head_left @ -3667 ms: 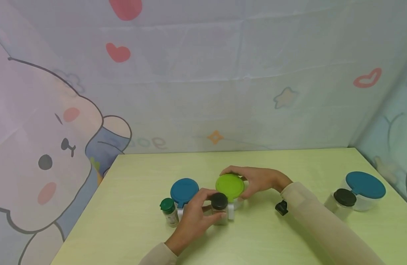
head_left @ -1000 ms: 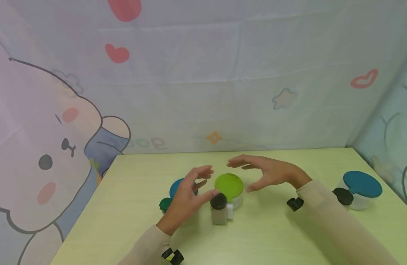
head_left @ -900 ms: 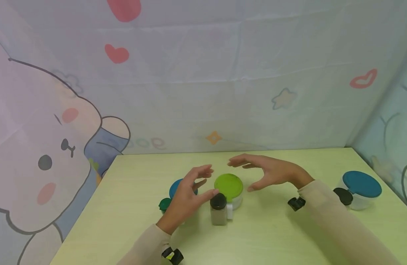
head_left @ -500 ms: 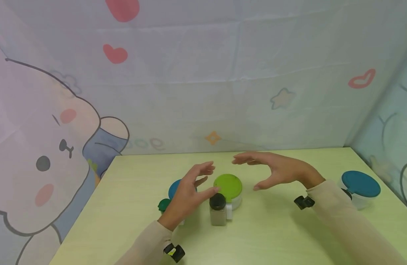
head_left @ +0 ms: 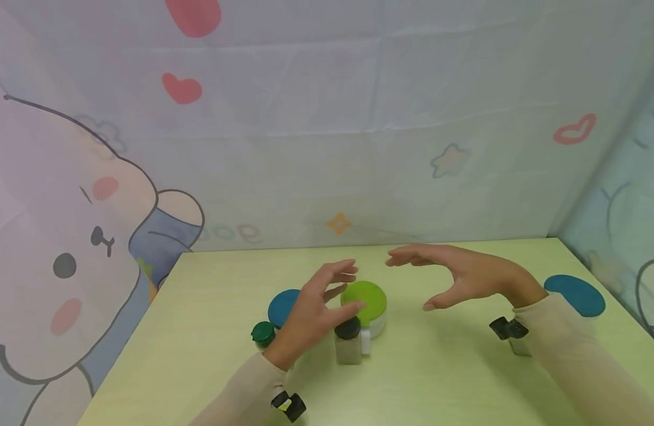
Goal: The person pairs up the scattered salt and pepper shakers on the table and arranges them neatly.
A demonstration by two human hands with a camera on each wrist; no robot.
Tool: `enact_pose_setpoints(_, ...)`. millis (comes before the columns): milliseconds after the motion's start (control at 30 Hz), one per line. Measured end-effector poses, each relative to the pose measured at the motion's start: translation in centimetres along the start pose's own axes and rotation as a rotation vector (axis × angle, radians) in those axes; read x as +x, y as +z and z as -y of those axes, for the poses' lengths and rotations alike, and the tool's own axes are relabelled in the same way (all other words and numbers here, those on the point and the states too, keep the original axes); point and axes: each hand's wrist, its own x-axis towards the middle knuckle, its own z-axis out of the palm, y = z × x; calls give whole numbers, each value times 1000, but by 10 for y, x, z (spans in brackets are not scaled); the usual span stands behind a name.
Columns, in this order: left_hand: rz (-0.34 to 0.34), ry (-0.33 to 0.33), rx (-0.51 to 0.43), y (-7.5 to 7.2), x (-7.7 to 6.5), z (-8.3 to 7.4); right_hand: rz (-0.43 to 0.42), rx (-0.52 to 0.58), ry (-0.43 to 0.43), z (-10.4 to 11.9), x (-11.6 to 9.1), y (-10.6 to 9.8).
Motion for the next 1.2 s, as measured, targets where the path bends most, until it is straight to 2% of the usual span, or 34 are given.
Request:
enact_pose_setpoints(200,17,24,-16,6,3,-4,-17,-34,11,4,-17,-6)
enact_pose_setpoints(467,52,40,-39,14,9,-11,-56,-51,-15,1,-41,-11)
enact_pose_setpoints(833,92,73,-90,37,19,-16,-140,-31,42,-12,-79,-13)
enact_pose_setpoints(1200,128,130,-117,61,26,-22,-199,-8,24,-25,-111,-16)
